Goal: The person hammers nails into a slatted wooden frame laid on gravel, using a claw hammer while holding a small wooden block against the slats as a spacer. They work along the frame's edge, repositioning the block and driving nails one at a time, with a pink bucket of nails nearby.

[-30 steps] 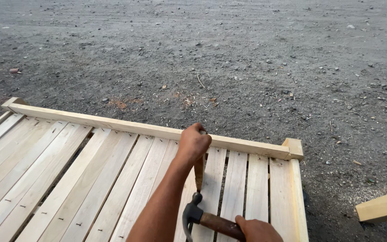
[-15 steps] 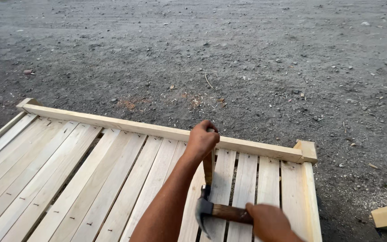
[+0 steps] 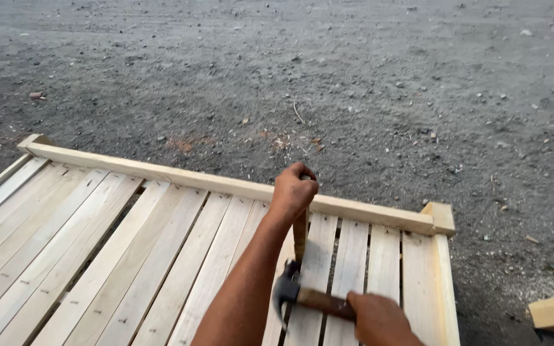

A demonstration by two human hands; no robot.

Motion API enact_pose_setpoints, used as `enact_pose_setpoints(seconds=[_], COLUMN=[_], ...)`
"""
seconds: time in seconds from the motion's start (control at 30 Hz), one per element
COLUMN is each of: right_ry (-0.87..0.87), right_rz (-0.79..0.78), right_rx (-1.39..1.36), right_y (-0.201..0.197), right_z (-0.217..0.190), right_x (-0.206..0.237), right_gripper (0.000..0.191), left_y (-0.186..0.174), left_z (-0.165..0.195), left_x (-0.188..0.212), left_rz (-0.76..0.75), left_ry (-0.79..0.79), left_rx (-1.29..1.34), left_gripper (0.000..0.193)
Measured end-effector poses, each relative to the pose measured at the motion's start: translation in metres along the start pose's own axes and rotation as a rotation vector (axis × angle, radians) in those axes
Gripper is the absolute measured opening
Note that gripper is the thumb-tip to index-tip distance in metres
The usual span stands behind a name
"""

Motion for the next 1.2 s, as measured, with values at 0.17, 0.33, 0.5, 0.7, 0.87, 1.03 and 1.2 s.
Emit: enact_pose_setpoints(seconds=[0.17,0.33,0.5,0.7,0.87,1.03,1.2], right_ry=[-0.284,0.070,0.096,-0.543,-0.684,0.031,0.062], right_rz=[-0.083,0.012,-0.003,0.091,0.100,0.074,0.096], right_rx=[0.211,0.069,-0.047,0.164,0.035,-0.204,-0.121], right_y=[0.005,-0.012,0.039,0.059,0.036,-0.002,0.005], right_z=[0.008,0.020,0.009,-0.080,-0.133,-0.025,-0.009], right_x=[0.000,-0.011,-0.007,-0.014,-0.013,-0.025,-0.029], right_gripper=[0.017,0.028,0.018,0.037,0.035,0.018,0.016], left_y=[0.003,0.003,0.010,0.013,0.012,0.017,0.015], left_z=[0.000,-0.006,0.003,0.018,0.029,0.037,0.028], left_x=[-0.006,-0.016,-0.027,-0.023,-0.022,-0.010,-0.009], left_rz=[-0.002,-0.033,-0.092,-0.251,-0.350,-0.489,-0.234], left_ry=[-0.066,-0.004,-0.047,-0.128,-0.086,-0.041,-0.019], left_rx=[0.048,0.052,-0.308,-0.667,-0.988,-1.043,-0.833], left_gripper=[0.025,0.026,0.038,0.057,0.051,0.045,0.050])
Point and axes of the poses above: each hand's wrist, its own x-axis away from the middle knuckle, its own y-axis out of the palm, z = x × y, the point moved 3 cm from there along -x, towards the middle knuckle, and after that the axes turned 6 degrees about -z, right-handed, at the moved point
